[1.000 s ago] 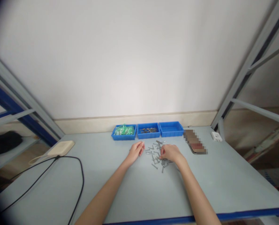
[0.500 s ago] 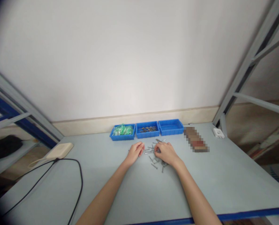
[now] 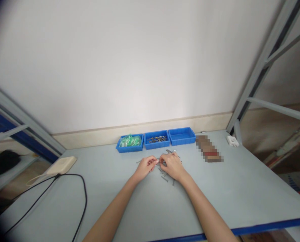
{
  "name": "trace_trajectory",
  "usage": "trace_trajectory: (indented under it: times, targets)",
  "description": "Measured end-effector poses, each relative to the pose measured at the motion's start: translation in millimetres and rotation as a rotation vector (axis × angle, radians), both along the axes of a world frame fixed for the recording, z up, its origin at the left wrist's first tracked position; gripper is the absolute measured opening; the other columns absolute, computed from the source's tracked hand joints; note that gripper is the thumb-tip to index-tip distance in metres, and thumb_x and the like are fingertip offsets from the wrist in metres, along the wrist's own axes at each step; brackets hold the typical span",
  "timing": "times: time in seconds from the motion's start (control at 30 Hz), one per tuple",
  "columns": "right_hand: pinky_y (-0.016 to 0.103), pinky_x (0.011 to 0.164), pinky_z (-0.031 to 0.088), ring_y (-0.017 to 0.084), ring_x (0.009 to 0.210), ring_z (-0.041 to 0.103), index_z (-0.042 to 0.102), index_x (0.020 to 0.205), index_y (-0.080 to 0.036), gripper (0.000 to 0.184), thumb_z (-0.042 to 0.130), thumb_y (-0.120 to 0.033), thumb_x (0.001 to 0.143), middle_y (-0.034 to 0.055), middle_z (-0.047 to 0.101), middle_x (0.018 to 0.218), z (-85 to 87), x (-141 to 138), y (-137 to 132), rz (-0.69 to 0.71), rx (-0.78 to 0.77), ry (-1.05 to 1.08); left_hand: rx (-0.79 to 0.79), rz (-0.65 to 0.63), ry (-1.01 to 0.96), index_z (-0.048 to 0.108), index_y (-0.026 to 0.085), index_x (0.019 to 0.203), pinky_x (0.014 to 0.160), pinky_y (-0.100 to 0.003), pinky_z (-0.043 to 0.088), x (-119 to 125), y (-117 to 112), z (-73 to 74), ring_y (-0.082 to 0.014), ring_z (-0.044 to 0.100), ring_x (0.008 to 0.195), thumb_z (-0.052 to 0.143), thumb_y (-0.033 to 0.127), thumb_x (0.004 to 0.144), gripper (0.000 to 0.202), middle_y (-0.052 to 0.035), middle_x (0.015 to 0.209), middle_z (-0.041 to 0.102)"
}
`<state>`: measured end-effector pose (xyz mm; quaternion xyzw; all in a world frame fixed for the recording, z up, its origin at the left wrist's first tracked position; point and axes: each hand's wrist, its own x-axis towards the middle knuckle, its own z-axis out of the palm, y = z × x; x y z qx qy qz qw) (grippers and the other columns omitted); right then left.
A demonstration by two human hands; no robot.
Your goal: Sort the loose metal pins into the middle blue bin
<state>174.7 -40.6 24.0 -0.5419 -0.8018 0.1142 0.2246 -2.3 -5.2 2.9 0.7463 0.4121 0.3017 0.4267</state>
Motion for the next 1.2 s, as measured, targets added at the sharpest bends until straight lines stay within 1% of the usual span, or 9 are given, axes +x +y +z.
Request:
trace_trajectory:
  times: [0.13,0.23,0.43,0.53,0.63,0.8,0.93,1.07,1.2]
  targets:
    - [0.034,0.084,0.031,0.017,0.078,0.06,0.063,0.083,-0.02,0.013,0.051,-0.02,0.086,0.0025,0.07,0.082,-2.6,-5,0,-0.01,0.036,-0.011,0.042,-0.008,0.016,0.057,0.017,0.07,0.05,-0.023,0.031,-1,0,-1.0,-0.0117,0.043,0.047,0.049,0.042,0.085,0.03,0.0039,0.05,0.047]
    - [0.035,0.086,0.031,0.018,0.082,0.059,0.063,0.087,-0.02,0.012,0.051,-0.022,0.088,0.0017,0.069,0.083,-5.7,-5,0,-0.007,0.058,-0.011,0.042,-0.003,0.0,0.054,0.017,0.071,0.05,-0.022,0.031,-1,1,-3.3,-0.0112,0.042,0.047,0.048,0.041,0.085,0.029,0.0043,0.05,0.046]
    - [0.04,0.092,0.028,0.022,0.098,0.056,0.064,0.095,-0.022,0.016,0.05,-0.03,0.093,0.0044,0.068,0.099,-10.5,-2,1,-0.014,0.142,-0.049,-0.04,0.032,-0.134,0.049,0.018,0.072,0.046,-0.021,0.03,-1,4,-7.4,-0.0095,0.039,0.044,0.049,0.044,0.083,0.028,0.0064,0.049,0.043]
    - [0.039,0.092,0.028,0.021,0.098,0.056,0.065,0.094,-0.023,0.021,0.047,-0.033,0.095,0.0043,0.068,0.1,-10.4,-1,1,-0.009,0.174,-0.024,-0.079,0.06,-0.19,0.049,0.018,0.073,0.044,-0.02,0.029,-1,6,-6.7,-0.009,0.037,0.042,0.052,0.049,0.08,0.032,0.0073,0.047,0.042]
    - [0.038,0.09,0.029,0.019,0.093,0.058,0.066,0.092,-0.023,0.026,0.043,-0.035,0.097,0.0039,0.069,0.095,-11.0,-1,2,-0.033,0.185,0.009,-0.117,0.064,-0.233,0.049,0.019,0.074,0.043,-0.02,0.028,0,5,-3.5,-0.0084,0.037,0.041,0.053,0.053,0.079,0.035,0.0077,0.046,0.042]
    - [0.037,0.088,0.03,0.019,0.088,0.061,0.066,0.086,-0.021,0.032,0.041,-0.037,0.097,0.0038,0.072,0.09,-12.6,-1,6,-0.094,0.143,0.089,-0.109,0.058,-0.25,0.047,0.018,0.065,0.046,-0.021,0.03,0,2,3.6,-0.0083,0.038,0.043,0.052,0.054,0.08,0.038,0.0063,0.047,0.043]
    - [0.035,0.084,0.032,0.019,0.08,0.062,0.066,0.079,-0.021,0.036,0.04,-0.039,0.097,0.003,0.071,0.08,-12.3,0,8,-0.118,0.094,0.152,-0.1,0.04,-0.241,0.047,0.018,0.061,0.047,-0.021,0.03,1,2,4.3,-0.0085,0.039,0.044,0.051,0.055,0.08,0.042,0.0051,0.048,0.043]
    - [0.032,0.081,0.035,0.018,0.075,0.062,0.066,0.08,-0.02,0.031,0.044,-0.037,0.095,0.0018,0.071,0.077,-12.8,1,10,-0.121,0.039,0.245,-0.105,0.041,-0.26,0.052,0.017,0.068,0.046,-0.021,0.029,1,4,2.1,-0.0085,0.038,0.042,0.052,0.056,0.08,0.041,0.0057,0.047,0.044]
    - [0.029,0.077,0.04,0.018,0.079,0.064,0.066,0.086,-0.021,0.023,0.048,-0.032,0.092,0.0022,0.071,0.082,-14.9,3,13,-0.072,-0.008,0.362,-0.118,0.048,-0.287,0.055,0.017,0.074,0.044,-0.021,0.028,0,5,1.7,-0.0083,0.038,0.041,0.054,0.057,0.078,0.041,0.0063,0.047,0.044]
